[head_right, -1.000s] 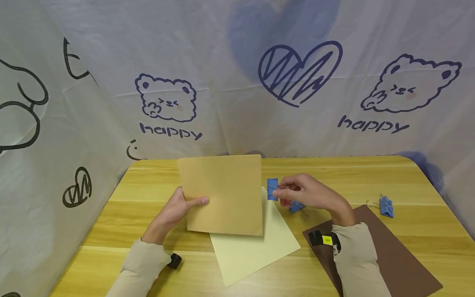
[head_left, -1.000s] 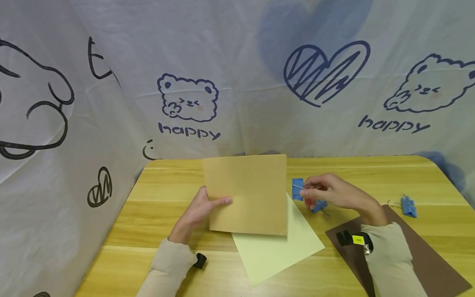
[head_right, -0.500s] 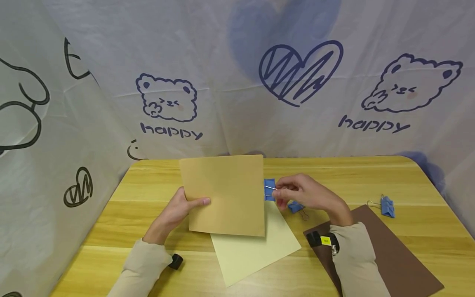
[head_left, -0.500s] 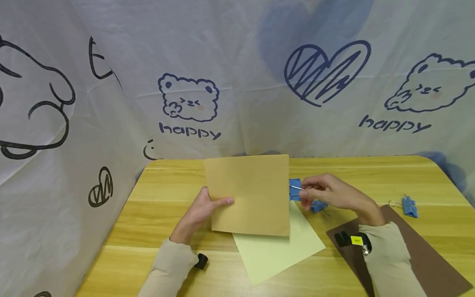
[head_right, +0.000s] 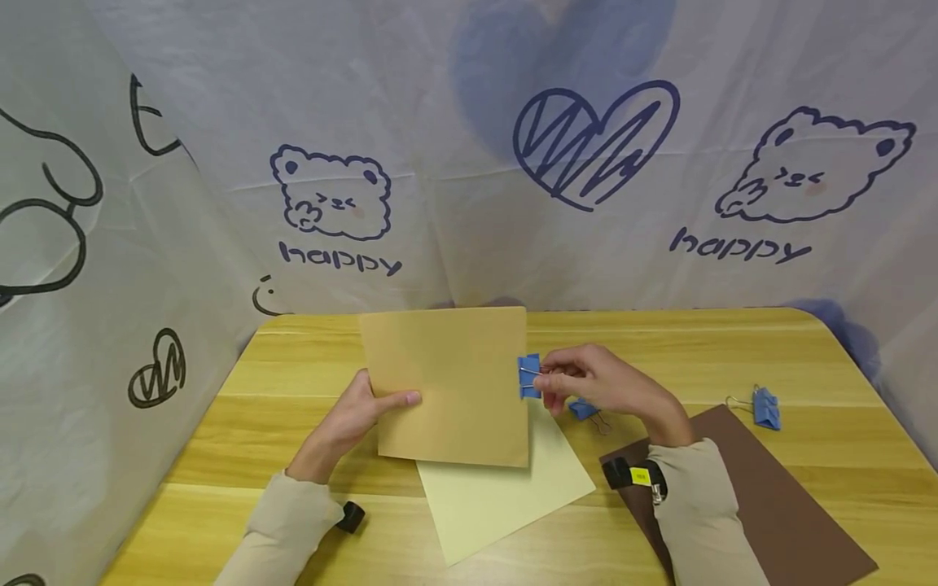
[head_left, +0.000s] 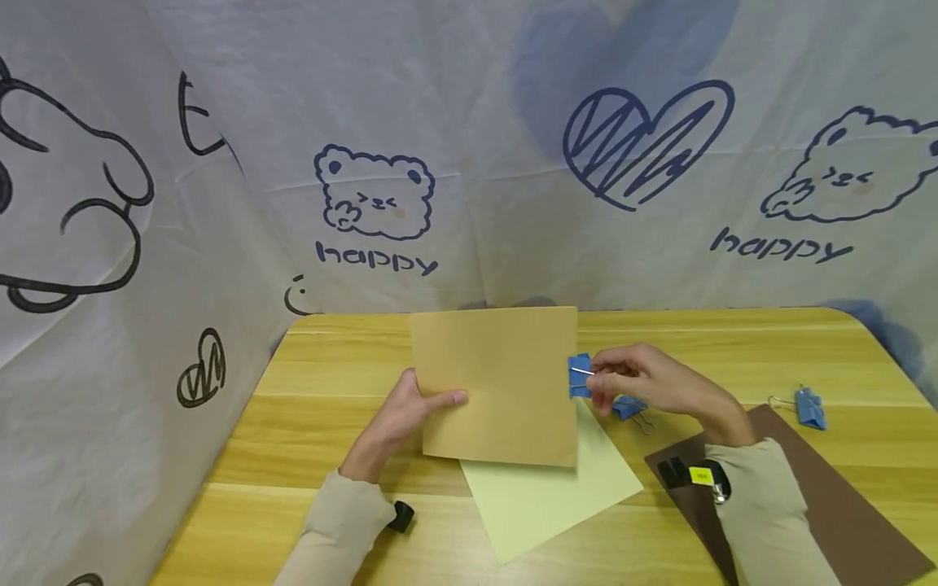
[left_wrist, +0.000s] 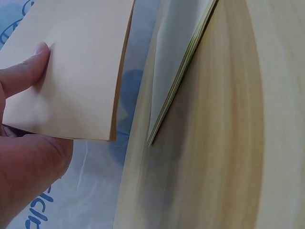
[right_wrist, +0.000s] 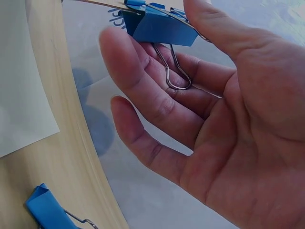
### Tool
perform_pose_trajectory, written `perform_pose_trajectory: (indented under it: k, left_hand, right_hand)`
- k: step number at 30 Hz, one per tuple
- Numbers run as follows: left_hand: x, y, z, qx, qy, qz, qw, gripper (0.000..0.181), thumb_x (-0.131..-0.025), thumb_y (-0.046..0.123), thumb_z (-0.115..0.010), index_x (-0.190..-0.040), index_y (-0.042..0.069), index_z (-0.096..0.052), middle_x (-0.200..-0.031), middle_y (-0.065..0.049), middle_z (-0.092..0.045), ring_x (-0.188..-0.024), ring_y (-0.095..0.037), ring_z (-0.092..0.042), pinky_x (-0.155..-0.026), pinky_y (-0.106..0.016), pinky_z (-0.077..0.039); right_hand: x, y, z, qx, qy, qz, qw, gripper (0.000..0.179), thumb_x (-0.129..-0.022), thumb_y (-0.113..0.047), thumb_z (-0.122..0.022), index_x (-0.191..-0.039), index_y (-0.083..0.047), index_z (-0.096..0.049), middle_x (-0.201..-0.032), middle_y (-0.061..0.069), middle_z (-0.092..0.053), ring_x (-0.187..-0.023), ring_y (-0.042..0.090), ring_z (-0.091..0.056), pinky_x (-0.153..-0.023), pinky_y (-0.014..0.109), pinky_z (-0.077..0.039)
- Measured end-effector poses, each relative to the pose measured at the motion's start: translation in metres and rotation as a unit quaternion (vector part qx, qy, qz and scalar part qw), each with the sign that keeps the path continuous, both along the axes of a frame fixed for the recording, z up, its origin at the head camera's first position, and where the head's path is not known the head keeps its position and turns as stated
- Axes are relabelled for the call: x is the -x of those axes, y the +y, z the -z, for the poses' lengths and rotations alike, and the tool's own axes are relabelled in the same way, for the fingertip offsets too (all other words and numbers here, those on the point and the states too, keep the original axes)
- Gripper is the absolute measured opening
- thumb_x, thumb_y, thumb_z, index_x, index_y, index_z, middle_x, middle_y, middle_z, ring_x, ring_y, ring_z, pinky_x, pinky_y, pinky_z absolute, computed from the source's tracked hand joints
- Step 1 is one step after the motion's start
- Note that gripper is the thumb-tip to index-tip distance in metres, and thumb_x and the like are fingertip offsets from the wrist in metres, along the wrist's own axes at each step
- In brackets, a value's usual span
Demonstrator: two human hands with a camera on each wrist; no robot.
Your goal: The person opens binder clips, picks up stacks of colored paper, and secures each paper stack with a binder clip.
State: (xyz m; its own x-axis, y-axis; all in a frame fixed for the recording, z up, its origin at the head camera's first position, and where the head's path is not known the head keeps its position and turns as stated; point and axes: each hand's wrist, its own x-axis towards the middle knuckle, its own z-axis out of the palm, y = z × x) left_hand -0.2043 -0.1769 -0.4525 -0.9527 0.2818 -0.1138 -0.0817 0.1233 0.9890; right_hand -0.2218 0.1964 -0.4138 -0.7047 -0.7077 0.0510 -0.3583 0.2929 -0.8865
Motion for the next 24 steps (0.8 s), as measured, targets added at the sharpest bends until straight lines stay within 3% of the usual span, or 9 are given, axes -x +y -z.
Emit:
perform_pose_trajectory:
  k: [8,17,24]
  left_hand:
    - [-0.0007,0.0009,0.0008,0.005,-0.001,0.003,1.0000,0.043,-0.087,0.013,-0.084,-0.121,0.008,-0.058,-0.104,-0.010,-0.070,-0.089,-0.021,-0.064,-0.081,-0.032,-0.053]
    - [-0.0008,0.0049,0.0004,0.007,-0.002,0.003,1.0000,0.041,-0.088,0.012,-0.083,-0.120,0.007,-0.059,-0.104,-0.009,-0.071,-0.087,-0.020,-0.063,-0.080,-0.032,-0.053]
    - [-0.0009,0.0085,0.0023,-0.012,-0.013,-0.001,0.9998,0.042,-0.088,0.010,-0.082,-0.122,0.005,-0.059,-0.106,-0.010,-0.071,-0.089,-0.022,-0.068,-0.082,-0.036,-0.056]
  right_hand:
    - [0.0000,-0.0033,0.0006,-0.011,0.003,0.001,0.9999,0.019,-0.108,-0.015,-0.056,-0.098,-0.004,-0.067,-0.083,0.009,-0.071,-0.075,0.037,-0.069,-0.068,0.039,-0.059]
    - [0.0001,-0.0045,0.0009,-0.005,0.018,-0.006,0.9998,0.021,-0.108,-0.013,-0.055,-0.098,0.001,-0.066,-0.081,0.012,-0.070,-0.072,0.034,-0.068,-0.064,0.036,-0.056]
    - [-0.0016,-0.0064,-0.0005,-0.002,0.015,-0.007,0.9999,0.017,-0.108,-0.014,-0.055,-0.099,-0.005,-0.067,-0.081,0.017,-0.069,-0.070,0.028,-0.067,-0.062,0.035,-0.054]
